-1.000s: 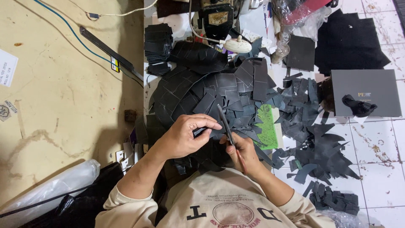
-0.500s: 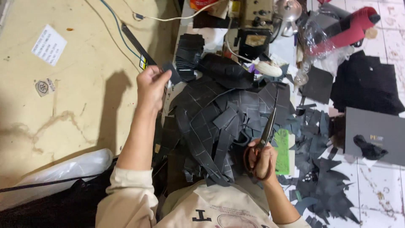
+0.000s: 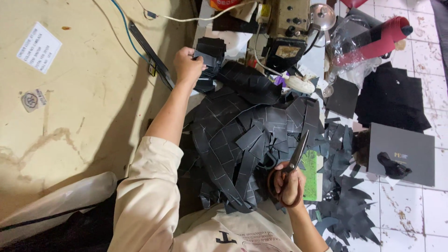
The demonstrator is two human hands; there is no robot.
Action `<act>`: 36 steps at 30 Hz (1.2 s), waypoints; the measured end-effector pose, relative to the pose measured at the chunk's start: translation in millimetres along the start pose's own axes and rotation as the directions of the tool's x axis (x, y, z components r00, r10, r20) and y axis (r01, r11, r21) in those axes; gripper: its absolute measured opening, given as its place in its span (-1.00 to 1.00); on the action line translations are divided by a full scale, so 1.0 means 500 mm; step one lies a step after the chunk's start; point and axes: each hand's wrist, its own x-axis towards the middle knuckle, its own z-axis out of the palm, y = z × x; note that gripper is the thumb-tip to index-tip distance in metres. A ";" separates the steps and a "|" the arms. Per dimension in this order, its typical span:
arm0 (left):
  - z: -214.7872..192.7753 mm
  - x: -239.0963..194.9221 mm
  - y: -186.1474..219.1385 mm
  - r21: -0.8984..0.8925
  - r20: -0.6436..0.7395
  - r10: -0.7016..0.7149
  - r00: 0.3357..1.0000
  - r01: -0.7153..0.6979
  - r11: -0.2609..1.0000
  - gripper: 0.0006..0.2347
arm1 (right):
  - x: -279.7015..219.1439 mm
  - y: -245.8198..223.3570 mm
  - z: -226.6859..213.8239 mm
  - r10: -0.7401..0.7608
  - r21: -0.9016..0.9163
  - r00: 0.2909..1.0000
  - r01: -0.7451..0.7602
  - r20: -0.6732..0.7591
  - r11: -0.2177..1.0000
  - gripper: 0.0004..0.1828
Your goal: Trimming excess material from leather pieces using scissors
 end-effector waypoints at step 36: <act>-0.107 -0.031 0.099 0.398 0.299 0.391 0.870 -0.486 0.778 -0.93 | -0.009 -0.033 0.029 -0.138 -0.116 0.990 0.138 0.009 0.983 -0.58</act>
